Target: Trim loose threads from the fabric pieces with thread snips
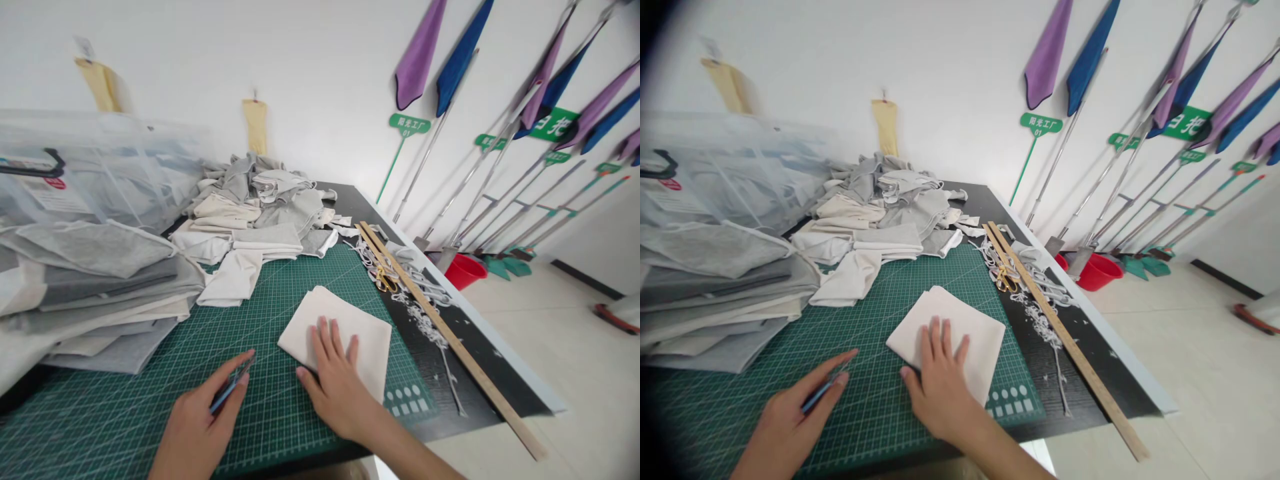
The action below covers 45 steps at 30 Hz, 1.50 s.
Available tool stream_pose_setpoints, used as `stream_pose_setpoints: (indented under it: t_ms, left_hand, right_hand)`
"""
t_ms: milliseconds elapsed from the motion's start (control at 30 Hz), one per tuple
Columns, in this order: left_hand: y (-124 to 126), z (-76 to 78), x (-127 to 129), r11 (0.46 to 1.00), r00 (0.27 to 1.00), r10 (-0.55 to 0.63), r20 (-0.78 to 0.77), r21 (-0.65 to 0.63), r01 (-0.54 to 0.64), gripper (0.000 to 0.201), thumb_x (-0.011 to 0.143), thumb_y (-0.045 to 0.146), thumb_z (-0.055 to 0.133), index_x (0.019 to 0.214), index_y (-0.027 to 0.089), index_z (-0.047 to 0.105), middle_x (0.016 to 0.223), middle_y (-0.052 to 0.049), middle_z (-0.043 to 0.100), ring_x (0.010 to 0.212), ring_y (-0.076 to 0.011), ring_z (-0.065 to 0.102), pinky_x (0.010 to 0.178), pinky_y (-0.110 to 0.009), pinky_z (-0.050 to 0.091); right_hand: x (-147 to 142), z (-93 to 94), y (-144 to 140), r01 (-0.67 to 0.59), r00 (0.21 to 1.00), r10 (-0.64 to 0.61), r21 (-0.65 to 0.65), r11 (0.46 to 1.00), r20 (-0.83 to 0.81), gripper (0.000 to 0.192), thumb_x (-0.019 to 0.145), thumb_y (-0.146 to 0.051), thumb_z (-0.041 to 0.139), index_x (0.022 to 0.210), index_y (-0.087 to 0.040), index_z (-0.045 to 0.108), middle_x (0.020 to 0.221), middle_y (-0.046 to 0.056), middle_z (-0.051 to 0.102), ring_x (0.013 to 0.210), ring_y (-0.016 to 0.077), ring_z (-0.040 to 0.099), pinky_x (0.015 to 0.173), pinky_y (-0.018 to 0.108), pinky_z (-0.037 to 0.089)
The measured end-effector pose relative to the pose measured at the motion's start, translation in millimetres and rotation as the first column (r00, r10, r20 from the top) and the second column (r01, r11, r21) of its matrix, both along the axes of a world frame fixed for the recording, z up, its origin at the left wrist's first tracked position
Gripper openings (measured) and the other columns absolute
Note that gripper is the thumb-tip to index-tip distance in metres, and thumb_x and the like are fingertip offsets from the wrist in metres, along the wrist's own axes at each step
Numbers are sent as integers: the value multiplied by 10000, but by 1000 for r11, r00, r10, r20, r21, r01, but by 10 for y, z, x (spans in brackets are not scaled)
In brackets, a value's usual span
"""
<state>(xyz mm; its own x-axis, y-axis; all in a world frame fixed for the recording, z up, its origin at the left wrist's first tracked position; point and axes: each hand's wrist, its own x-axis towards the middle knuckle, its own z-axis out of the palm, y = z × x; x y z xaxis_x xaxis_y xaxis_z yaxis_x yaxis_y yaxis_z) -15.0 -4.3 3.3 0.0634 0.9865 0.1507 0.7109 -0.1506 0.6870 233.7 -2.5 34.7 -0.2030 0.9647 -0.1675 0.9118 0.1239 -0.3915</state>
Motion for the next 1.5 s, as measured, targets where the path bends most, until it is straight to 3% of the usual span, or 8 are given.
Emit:
stream_pose_setpoints:
  t_ms: [133, 300, 667, 867, 1033, 1167, 1300, 1500]
  left_hand:
    - [-31, 145, 357, 980, 988, -97, -121, -184, 74, 441, 956, 543, 480, 1299, 335, 664, 851, 1, 781, 719, -202, 730, 701, -300, 564]
    - [-135, 308, 749, 954, 926, -147, -348, -297, 40, 453, 976, 439, 455, 1395, 329, 587, 894, -65, 773, 853, -302, 746, 787, -434, 554]
    - [294, 471, 1042, 966, 921, -163, -354, -249, 75, 373, 1033, 421, 377, 1200, 328, 696, 977, -90, 761, 937, -309, 736, 833, -475, 557]
    - [955, 498, 1078, 956, 936, -226, -270, -247, 160, 364, 981, 419, 589, 1258, 183, 618, 1256, -100, 650, 1104, -224, 649, 974, -468, 544]
    - [1145, 509, 1139, 925, 925, -352, -144, -203, 320, 350, 974, 418, 603, 1225, 177, 635, 1253, -96, 657, 1121, -224, 649, 985, -464, 539]
    - [927, 618, 987, 959, 953, -275, -124, -106, 263, 390, 1033, 436, 430, 1300, 266, 658, 1279, -66, 708, 1215, -249, 642, 1061, -443, 476]
    - [501, 711, 782, 955, 953, -290, -91, -85, 283, 395, 995, 474, 450, 1289, 349, 683, 1222, 15, 752, 997, -197, 728, 936, -323, 527]
    - [-126, 550, 671, 923, 929, -318, -192, -285, 257, 483, 875, 535, 618, 1347, 435, 630, 1101, 4, 786, 913, -238, 736, 886, -367, 556]
  right_hand:
    - [26, 235, 98, -92, 991, 92, 7, 996, -102, 651, 1027, -436, 423, 1593, -134, 313, 1684, 155, 196, 1570, 369, 180, 1231, 666, 177]
    - [522, 357, 589, 150, 989, -144, 247, 957, -41, 523, 983, -273, 491, 1474, -94, 500, 1540, 199, 491, 1433, 321, 451, 1195, 465, 326]
    - [802, 125, 485, 332, 882, -321, -27, 943, -346, 257, 793, -281, 705, 1003, -134, 683, 653, 38, 673, 628, 218, 665, 612, 309, 474]
    - [306, -71, -289, 359, 624, -480, -320, 877, -617, 412, 866, -460, 586, 1140, -166, 493, 793, 37, 731, 551, 191, 705, 503, 311, 573]
    - [-175, 44, -681, 329, -180, -609, -631, 703, -772, 636, 671, -388, 876, 1131, -212, 474, 863, 2, 739, 768, 196, 771, 733, 303, 633]
    - [-387, 115, -844, 204, -521, -594, -765, 611, -613, 659, 638, -305, 925, 1124, -236, 485, 928, -9, 737, 927, 264, 788, 777, 321, 634]
    - [-518, -26, -1071, 154, -584, -600, -800, 580, -547, 752, 619, -329, 940, 1241, -274, 521, 1017, -4, 733, 978, 303, 782, 834, 393, 633]
    - [-492, -241, -1277, 168, -369, -588, -674, 719, -719, 662, 612, -414, 942, 1200, -246, 687, 1221, 113, 752, 1097, 342, 740, 1003, 509, 560]
